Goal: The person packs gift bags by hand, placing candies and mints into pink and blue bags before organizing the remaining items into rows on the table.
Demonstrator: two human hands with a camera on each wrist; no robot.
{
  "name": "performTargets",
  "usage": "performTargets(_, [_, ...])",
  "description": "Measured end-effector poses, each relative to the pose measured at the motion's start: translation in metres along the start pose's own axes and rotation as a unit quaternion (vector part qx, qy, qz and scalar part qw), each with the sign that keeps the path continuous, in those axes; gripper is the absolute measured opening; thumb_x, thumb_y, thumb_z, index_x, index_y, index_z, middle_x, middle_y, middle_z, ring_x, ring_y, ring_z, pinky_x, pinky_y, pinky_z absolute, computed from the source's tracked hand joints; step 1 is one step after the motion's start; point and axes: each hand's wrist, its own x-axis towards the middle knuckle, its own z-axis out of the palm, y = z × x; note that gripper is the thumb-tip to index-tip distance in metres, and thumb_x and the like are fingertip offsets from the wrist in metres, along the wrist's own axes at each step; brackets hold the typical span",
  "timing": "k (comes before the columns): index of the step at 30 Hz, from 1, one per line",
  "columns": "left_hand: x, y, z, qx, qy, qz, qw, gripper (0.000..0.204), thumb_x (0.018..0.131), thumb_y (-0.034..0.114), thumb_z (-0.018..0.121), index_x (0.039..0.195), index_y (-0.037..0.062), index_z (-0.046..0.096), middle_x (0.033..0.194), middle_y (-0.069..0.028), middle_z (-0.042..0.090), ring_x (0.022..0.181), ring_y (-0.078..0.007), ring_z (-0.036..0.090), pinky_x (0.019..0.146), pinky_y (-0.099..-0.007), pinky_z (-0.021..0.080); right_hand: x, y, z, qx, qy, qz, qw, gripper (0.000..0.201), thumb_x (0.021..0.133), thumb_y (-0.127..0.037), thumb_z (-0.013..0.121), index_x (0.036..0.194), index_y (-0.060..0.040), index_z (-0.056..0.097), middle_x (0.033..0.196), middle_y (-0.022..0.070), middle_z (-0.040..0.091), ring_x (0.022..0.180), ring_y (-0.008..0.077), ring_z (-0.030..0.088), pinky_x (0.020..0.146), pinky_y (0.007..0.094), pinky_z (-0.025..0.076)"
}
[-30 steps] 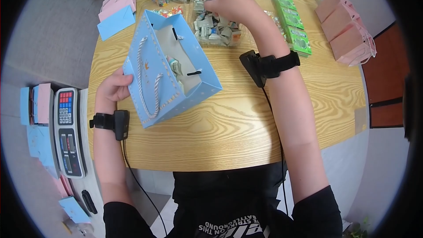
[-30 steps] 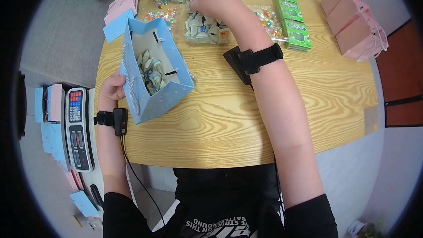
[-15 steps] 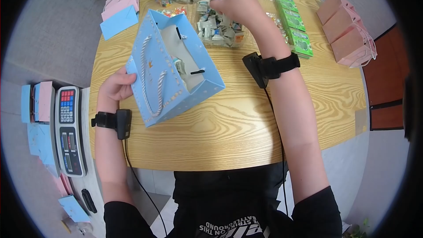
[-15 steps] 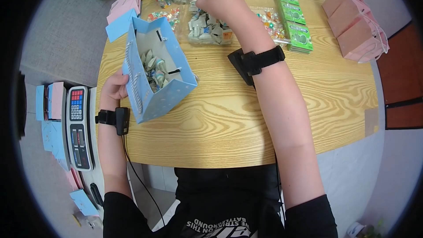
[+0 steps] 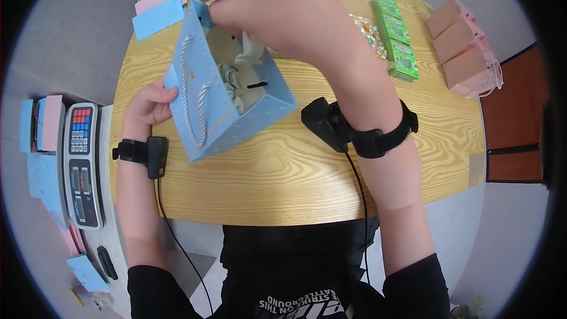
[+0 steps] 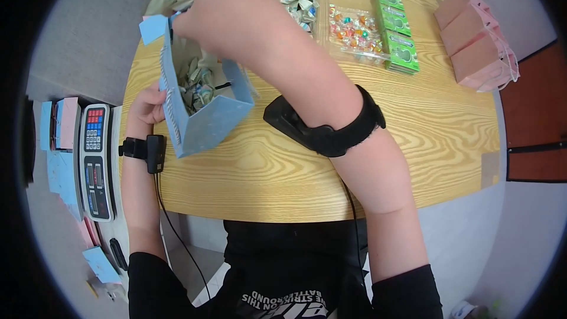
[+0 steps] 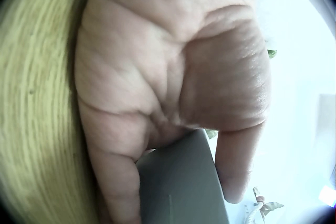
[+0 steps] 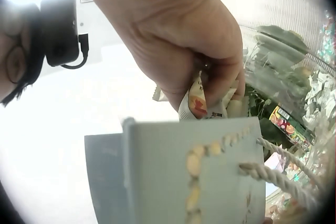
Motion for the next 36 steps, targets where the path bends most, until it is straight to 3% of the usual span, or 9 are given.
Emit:
performTargets(8, [-0.001,0.001,0.005,-0.012,0.012,-0.004,1.0,0.065,0.083,0.004,0.068,0.137,-0.0094,0.036,0.126,-0.023,0.058,0.108,-0.0304,0.064,0.091,-0.0409,0.055,0.005,0.002,-0.014,0.107,-0.121,0.01,0.987,0.026,0.079,-0.004,0.062,0.104,0.0038,0.063,0.094,0.0246,0.067,0.091,0.0372,0.065,0.08,0.0377,0.052])
performTargets(12, [-0.001,0.0,0.003,-0.007,0.011,-0.003,1.0,0.065,0.083,0.005,0.069,0.137,-0.0091,0.037,0.125,-0.0226,0.058,0.108,-0.0303,0.064,0.092,-0.0413,0.054,0.006,0.008,-0.008,0.045,-0.159,-0.004,0.986,0.027,0.083,-0.009,0.061,0.107,0.0037,0.064,0.099,0.0257,0.066,0.093,0.0364,0.065,0.082,0.0382,0.051])
performTargets(14, [-0.001,0.001,0.007,-0.007,0.012,-0.001,1.0,0.063,0.082,0.004,0.069,0.136,-0.0091,0.039,0.123,-0.0225,0.06,0.107,-0.0303,0.065,0.091,-0.0415,0.055,0.004,0.02,0.011,-0.111,-0.088,-0.002,0.99,0.036,0.073,-0.022,0.072,0.106,-0.0066,0.069,0.091,0.0142,0.07,0.083,0.0274,0.069,0.075,0.0362,0.055])
performTargets(23, [0.0,0.003,0.021,-0.034,0.001,-0.011,0.999,0.053,0.08,-0.001,0.066,0.129,-0.0087,0.046,0.111,-0.0209,0.065,0.098,-0.0297,0.068,0.084,-0.0398,0.058,-0.015,0.019,0.008,-0.209,-0.149,-0.08,0.963,0.029,0.078,-0.018,0.067,0.101,-0.0005,0.068,0.076,0.0139,0.069,0.068,0.0251,0.069,0.061,0.0369,0.055])
performTargets(30, [0.0,0.002,0.01,-0.011,0.014,0.001,1.0,0.061,0.083,0.007,0.071,0.134,-0.0072,0.04,0.124,-0.0221,0.058,0.109,-0.0297,0.064,0.09,-0.0392,0.056,-0.005,0.018,-0.013,-0.14,-0.183,-0.045,0.972,0.023,0.081,-0.019,0.066,0.095,-0.0007,0.069,0.075,0.0134,0.068,0.066,0.0261,0.067,0.06,0.0372,0.054])
performTargets(32, [0.0,0.002,0.008,-0.011,0.008,0.003,1.0,0.062,0.083,0.007,0.071,0.135,-0.0071,0.04,0.124,-0.0219,0.058,0.109,-0.03,0.063,0.091,-0.0395,0.055,-0.011,0.003,-0.031,-0.129,-0.131,-0.123,0.975,0.03,0.087,-0.015,0.06,0.111,0.003,0.064,0.1,0.024,0.067,0.093,0.0353,0.066,0.082,0.0397,0.051])
performTargets(33, [0.0,0.001,0.008,-0.009,-0.001,0.003,1.0,0.063,0.083,0.007,0.07,0.135,-0.0069,0.039,0.125,-0.0217,0.058,0.11,-0.0303,0.063,0.092,-0.0398,0.055,-0.002,-0.006,-0.035,-0.129,-0.133,-0.123,0.975,0.03,0.087,-0.015,0.06,0.111,0.003,0.064,0.1,0.024,0.067,0.093,0.0353,0.066,0.082,0.0397,0.051])
performTargets(35, [0.001,0.001,0.009,-0.005,0.007,0.002,1.0,0.065,0.082,0.007,0.071,0.136,-0.0071,0.038,0.125,-0.0215,0.058,0.11,-0.0303,0.063,0.092,-0.0399,0.055,0.016,-0.021,-0.038,-0.148,-0.345,0.102,0.921,0.033,0.09,-0.02,0.058,0.113,0.0019,0.065,0.1,0.021,0.068,0.093,0.0343,0.066,0.082,0.0408,0.051])
performTargets(36, [0.001,0.001,0.009,0.001,0.015,-0.001,1.0,0.067,0.081,0.007,0.072,0.137,-0.0074,0.037,0.126,-0.0214,0.057,0.111,-0.0302,0.063,0.092,-0.04,0.055,0.009,-0.016,-0.036,-0.149,-0.345,0.103,0.921,0.033,0.09,-0.02,0.058,0.113,0.0019,0.065,0.1,0.021,0.068,0.093,0.0343,0.066,0.082,0.0408,0.051])
